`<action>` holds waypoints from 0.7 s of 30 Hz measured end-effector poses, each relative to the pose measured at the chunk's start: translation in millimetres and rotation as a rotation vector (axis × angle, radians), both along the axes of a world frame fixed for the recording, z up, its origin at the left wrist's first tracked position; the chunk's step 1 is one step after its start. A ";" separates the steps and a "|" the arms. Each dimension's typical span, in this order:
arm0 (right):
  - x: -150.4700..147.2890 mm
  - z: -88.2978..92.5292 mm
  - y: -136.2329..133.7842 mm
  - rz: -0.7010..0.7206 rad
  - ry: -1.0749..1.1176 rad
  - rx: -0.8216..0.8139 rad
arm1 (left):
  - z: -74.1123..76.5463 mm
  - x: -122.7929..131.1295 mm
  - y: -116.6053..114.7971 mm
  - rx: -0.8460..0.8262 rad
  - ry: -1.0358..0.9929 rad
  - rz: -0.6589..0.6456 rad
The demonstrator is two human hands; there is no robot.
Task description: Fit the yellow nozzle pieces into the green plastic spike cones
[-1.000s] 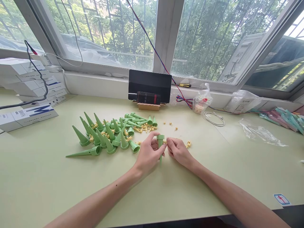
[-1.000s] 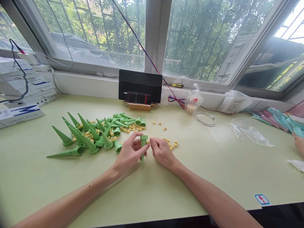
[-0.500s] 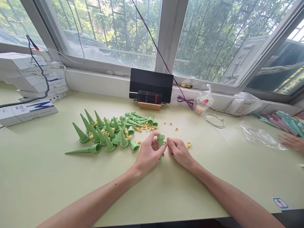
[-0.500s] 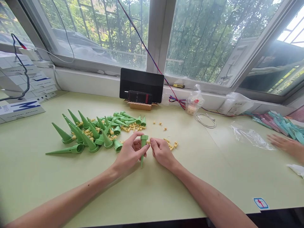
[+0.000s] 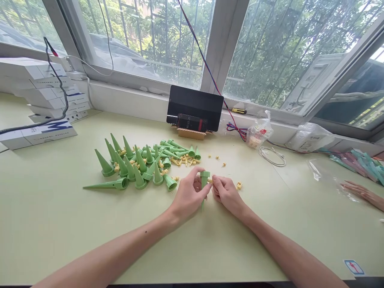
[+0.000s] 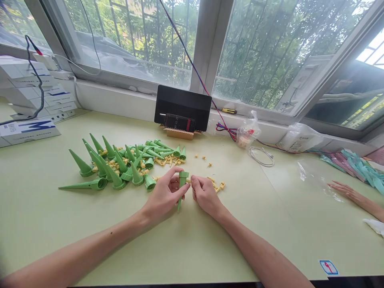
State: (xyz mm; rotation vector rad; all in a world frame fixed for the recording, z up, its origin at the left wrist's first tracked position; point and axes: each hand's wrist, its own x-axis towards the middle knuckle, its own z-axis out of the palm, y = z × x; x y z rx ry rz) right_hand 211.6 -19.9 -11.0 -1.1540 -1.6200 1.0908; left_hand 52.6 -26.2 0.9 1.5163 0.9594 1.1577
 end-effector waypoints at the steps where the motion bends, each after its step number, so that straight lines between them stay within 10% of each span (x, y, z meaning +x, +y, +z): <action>1: 0.0 0.3 -0.1 0.000 0.001 0.000 | 0.3 0.0 0.0 0.005 0.003 0.000; 21: -1.0 2.7 -1.6 0.036 0.068 -0.035 | -0.3 1.2 -0.4 0.080 0.146 0.018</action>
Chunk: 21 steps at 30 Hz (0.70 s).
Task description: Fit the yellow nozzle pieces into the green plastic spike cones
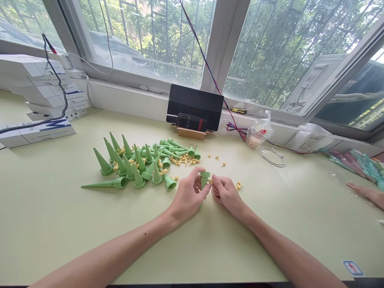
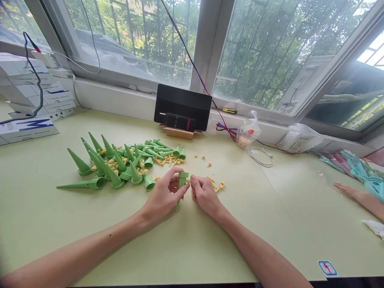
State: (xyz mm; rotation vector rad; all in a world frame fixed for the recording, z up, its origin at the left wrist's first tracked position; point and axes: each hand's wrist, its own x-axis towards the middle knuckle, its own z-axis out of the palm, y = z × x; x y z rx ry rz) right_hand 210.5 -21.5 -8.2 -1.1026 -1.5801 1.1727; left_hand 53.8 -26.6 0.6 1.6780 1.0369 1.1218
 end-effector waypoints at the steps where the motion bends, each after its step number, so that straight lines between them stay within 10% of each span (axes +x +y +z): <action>1: -0.1 0.1 0.0 0.002 0.004 -0.002 | -0.2 -0.1 0.0 0.004 0.006 0.003; 21: -2.9 3.6 0.4 0.044 0.188 -0.156 | -1.7 -1.9 0.1 0.129 0.124 0.052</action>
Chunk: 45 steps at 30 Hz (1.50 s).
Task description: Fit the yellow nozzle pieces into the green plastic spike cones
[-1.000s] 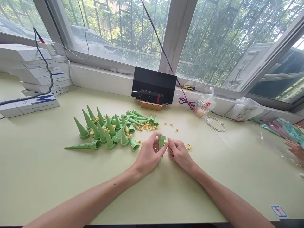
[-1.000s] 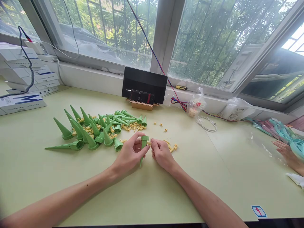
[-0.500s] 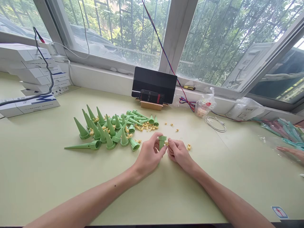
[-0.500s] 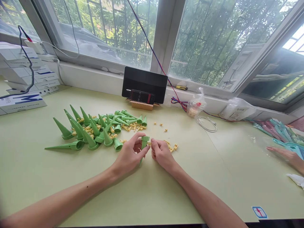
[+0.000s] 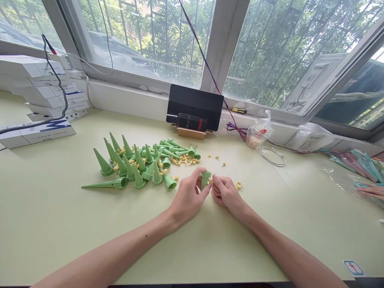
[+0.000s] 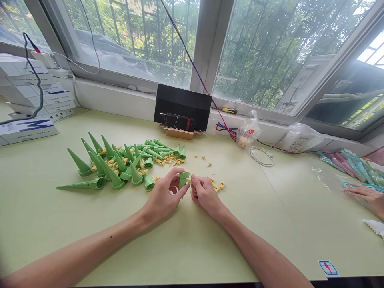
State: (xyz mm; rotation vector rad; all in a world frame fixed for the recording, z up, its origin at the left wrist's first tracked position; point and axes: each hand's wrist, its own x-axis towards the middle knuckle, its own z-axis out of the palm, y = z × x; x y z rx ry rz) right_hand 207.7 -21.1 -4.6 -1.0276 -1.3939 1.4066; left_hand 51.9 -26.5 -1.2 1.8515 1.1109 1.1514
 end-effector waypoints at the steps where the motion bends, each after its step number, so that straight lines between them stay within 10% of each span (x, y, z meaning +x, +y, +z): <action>1: 0.0 0.4 -0.2 0.002 0.000 -0.005 | -0.3 0.1 0.1 0.004 0.004 0.000; 18: 1.7 1.3 -0.8 0.019 0.022 -0.059 | -1.2 -1.0 1.4 0.038 0.022 0.005; 30: 6.2 -2.5 6.6 -0.119 -0.054 0.083 | 10.8 -5.9 11.0 -0.472 -0.360 -0.122; 45: 7.9 -0.9 2.8 -0.155 -0.310 0.314 | 11.6 -6.2 9.9 -0.391 -0.299 -0.116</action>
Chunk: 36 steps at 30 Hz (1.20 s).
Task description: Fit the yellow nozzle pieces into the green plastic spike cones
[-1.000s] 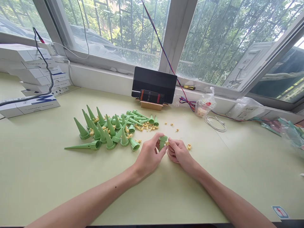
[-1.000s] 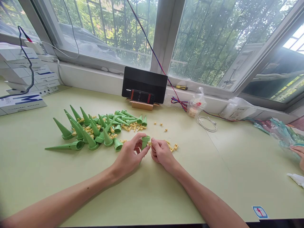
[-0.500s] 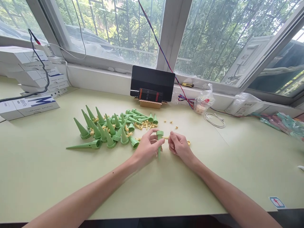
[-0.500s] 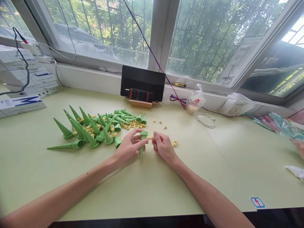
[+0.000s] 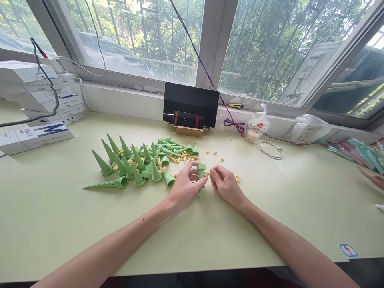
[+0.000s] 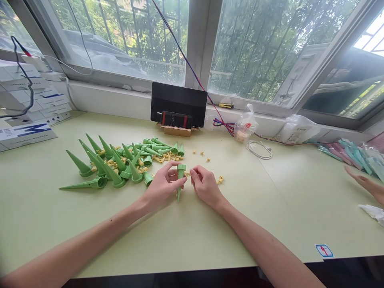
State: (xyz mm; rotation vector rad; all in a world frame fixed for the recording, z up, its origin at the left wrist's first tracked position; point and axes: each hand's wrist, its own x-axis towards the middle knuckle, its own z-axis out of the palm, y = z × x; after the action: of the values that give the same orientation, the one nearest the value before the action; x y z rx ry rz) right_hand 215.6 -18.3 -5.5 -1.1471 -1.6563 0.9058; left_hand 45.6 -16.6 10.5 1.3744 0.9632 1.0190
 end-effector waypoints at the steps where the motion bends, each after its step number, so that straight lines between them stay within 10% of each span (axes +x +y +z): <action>1: 0.1 -0.6 0.0 -0.004 -0.004 -0.001 | -0.4 0.0 -0.3 0.032 0.025 0.004; 36: 0.4 1.6 -0.3 -0.038 -0.074 -0.031 | -3.3 0.6 0.3 0.042 0.002 -0.012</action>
State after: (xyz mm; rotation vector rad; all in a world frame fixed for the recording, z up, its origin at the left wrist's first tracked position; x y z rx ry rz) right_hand 216.0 -18.5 -3.9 -1.2429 -1.6795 0.8769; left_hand 46.2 -16.3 7.2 1.4140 0.9391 1.0344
